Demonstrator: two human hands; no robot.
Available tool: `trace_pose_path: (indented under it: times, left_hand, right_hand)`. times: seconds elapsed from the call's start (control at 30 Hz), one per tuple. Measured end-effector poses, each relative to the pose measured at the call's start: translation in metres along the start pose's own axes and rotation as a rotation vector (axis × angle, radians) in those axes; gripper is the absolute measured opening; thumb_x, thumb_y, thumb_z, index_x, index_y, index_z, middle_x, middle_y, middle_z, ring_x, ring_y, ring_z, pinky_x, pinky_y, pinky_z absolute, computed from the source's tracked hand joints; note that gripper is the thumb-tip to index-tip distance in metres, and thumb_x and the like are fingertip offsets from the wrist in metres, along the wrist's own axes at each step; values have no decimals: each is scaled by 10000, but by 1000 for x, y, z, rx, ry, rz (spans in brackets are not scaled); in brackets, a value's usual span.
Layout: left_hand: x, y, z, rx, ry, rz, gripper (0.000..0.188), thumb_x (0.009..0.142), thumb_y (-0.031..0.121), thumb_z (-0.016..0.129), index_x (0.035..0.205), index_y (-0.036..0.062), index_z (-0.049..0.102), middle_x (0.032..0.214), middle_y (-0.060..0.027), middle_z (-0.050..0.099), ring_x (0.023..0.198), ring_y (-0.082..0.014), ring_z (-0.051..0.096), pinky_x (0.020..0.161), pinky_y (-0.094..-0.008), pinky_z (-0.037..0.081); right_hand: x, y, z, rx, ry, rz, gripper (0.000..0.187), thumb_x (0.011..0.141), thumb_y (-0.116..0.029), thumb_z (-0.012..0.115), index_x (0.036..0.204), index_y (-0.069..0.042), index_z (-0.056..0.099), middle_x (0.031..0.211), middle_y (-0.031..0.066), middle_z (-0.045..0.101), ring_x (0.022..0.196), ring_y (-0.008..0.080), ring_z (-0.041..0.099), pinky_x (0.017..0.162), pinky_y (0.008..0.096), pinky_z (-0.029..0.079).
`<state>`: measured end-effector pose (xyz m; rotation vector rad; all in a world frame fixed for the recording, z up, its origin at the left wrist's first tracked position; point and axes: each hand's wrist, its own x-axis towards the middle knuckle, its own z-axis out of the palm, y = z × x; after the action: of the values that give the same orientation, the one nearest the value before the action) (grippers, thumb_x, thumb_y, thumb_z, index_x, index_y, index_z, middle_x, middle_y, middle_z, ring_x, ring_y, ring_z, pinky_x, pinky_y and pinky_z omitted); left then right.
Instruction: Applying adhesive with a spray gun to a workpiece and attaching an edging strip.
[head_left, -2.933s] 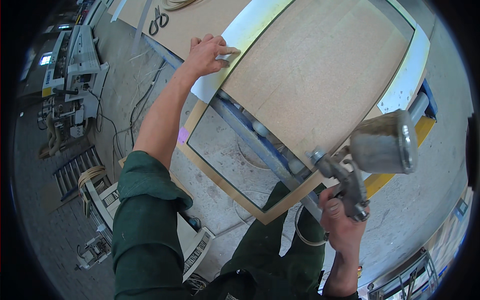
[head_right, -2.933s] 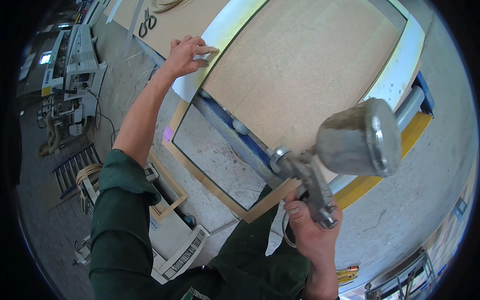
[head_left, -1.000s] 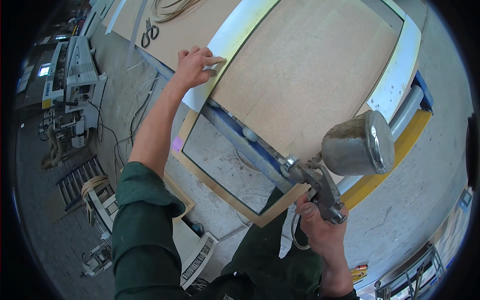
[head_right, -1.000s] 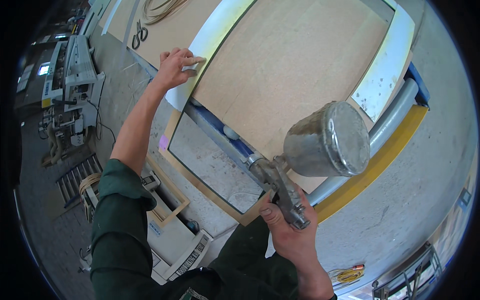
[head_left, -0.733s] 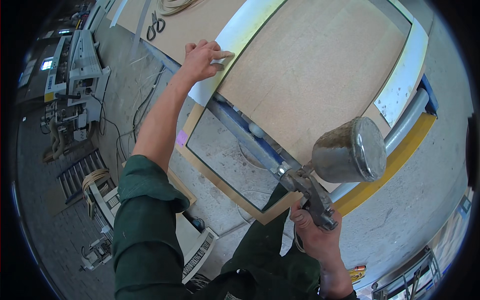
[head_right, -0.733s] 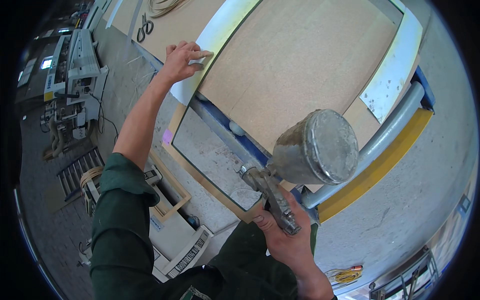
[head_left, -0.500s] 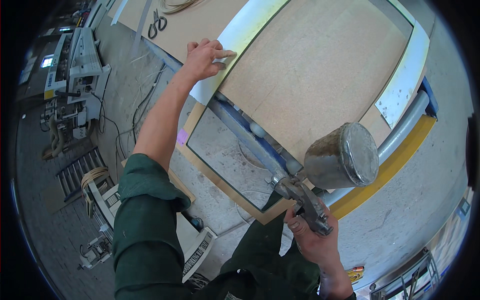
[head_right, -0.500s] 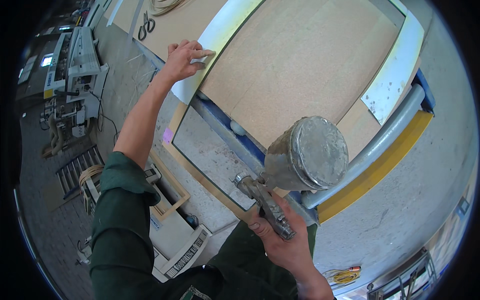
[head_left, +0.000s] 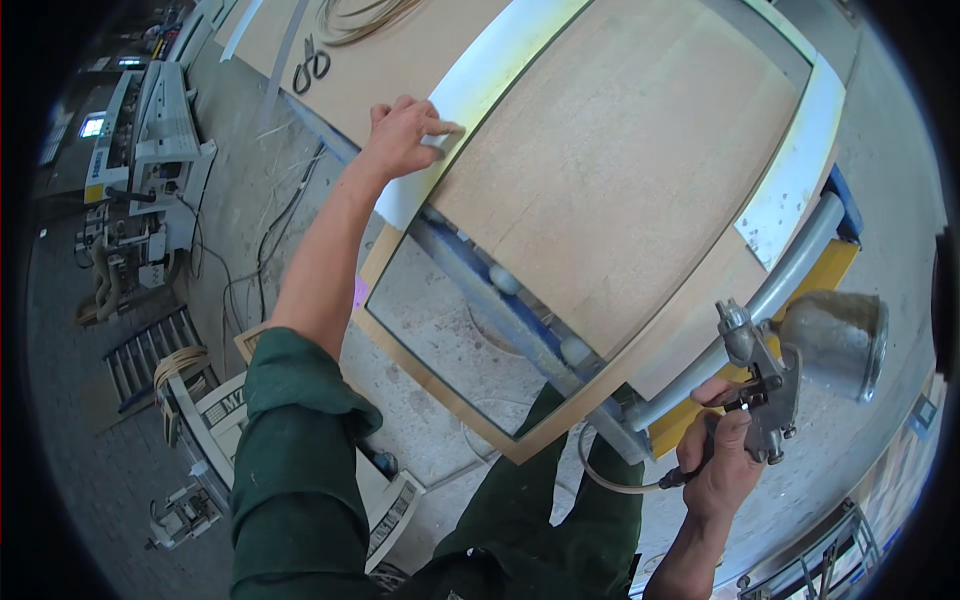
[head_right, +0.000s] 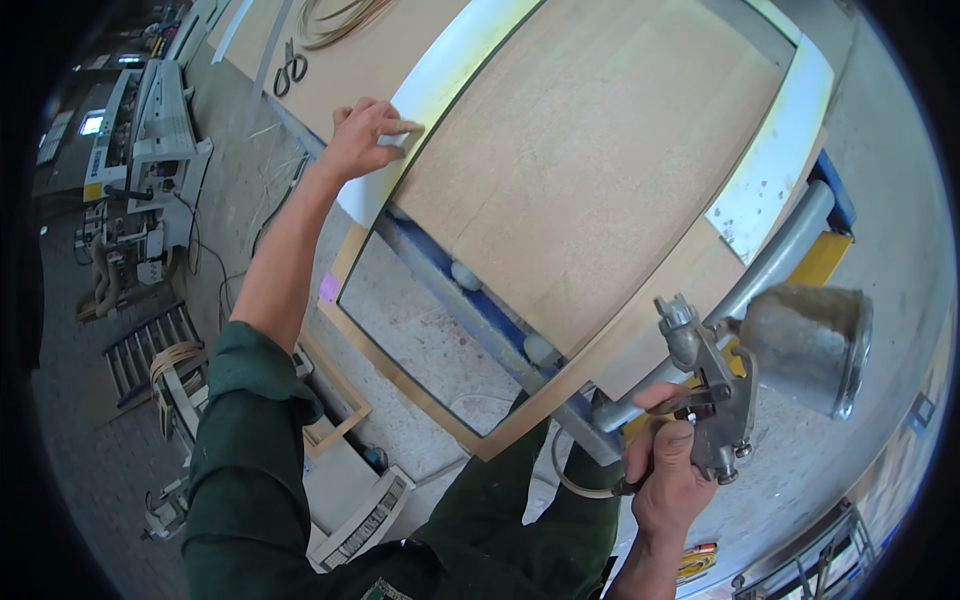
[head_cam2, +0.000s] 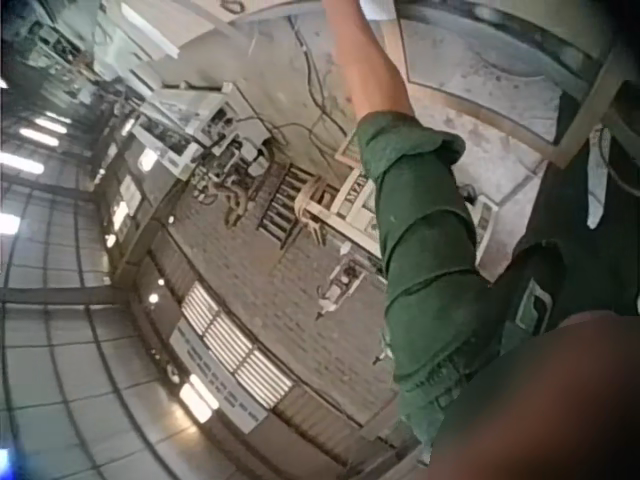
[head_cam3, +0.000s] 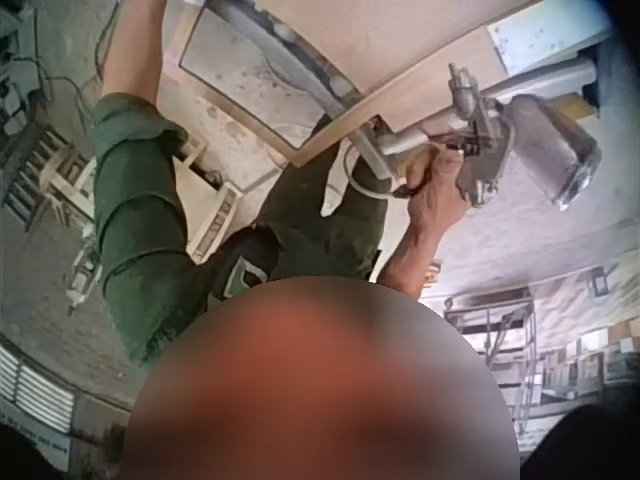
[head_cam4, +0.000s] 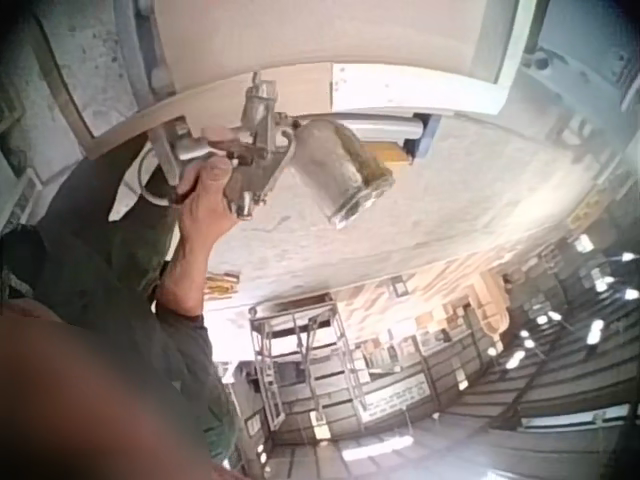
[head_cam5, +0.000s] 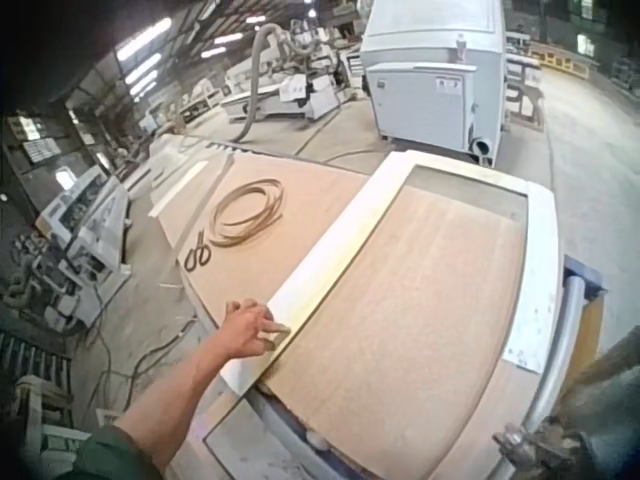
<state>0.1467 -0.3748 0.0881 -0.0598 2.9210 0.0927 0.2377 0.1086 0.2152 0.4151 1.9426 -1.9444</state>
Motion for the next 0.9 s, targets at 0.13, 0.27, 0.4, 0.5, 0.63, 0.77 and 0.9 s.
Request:
trace_pose_path:
  times: [0.13, 0.27, 0.4, 0.5, 0.63, 0.77, 0.9]
  left_hand:
    - [3, 1, 8, -90, 107, -42, 488, 600, 135, 716, 1038, 326, 811, 1234, 27, 619, 1234, -249, 531, 1016, -465, 323]
    - [2, -8, 16, -239, 14, -146, 508, 622, 123, 707, 1094, 290, 794, 1548, -82, 467, 1440, -345, 414, 1135, -561, 320]
    - [-8, -8, 16, -300, 20, -107, 523, 653, 121, 703, 1148, 273, 780, 1579, -102, 443, 1466, -347, 391, 1163, -562, 308]
    - [-16, 6, 8, -256, 9, -122, 472, 700, 105, 727, 1146, 250, 782, 1559, -115, 478, 1462, -335, 411, 1182, -527, 317]
    - [-24, 5, 17, -292, 53, -142, 414, 748, 138, 687, 1145, 216, 774, 1559, -112, 474, 1459, -315, 411, 1170, -548, 294]
    - [-32, -38, 41, -655, 361, -278, 376, 792, 230, 702, 1155, 145, 751, 1488, -154, 550, 1351, -344, 541, 1118, -565, 372]
    - [-31, -42, 38, -447, 21, -652, 518, 739, 472, 793, 1085, 93, 722, 1286, -155, 682, 1215, -326, 626, 1009, -568, 426]
  right_hand:
    - [-6, 9, -35, -40, -40, 57, 569, 1014, -493, 618, 1218, 34, 550, 1068, 127, 683, 440, 80, 457, 384, 238, 338]
    - [-19, 17, -41, -30, -65, 137, 519, 1036, -432, 607, 1215, 50, 538, 1097, 150, 688, 456, 97, 488, 392, 250, 363]
    - [-28, 28, -51, -69, -136, 230, 484, 1042, -384, 614, 1252, 48, 552, 1050, 156, 705, 476, 105, 515, 419, 247, 381]
    - [-31, 21, -41, -16, -77, 201, 455, 1023, -370, 652, 1223, 31, 574, 1083, 175, 715, 494, 112, 534, 439, 247, 401]
    - [-30, 17, -42, -12, -83, 159, 458, 1021, -368, 656, 1220, 35, 572, 1087, 177, 715, 499, 112, 541, 442, 246, 406]
    - [-28, 22, -44, -43, -118, 172, 481, 1009, -387, 671, 1216, 36, 572, 1080, 180, 715, 498, 111, 543, 442, 245, 409]
    - [-31, 25, -39, -41, -86, 201, 503, 996, -410, 684, 1210, 32, 572, 1070, 178, 715, 485, 109, 535, 422, 243, 393]
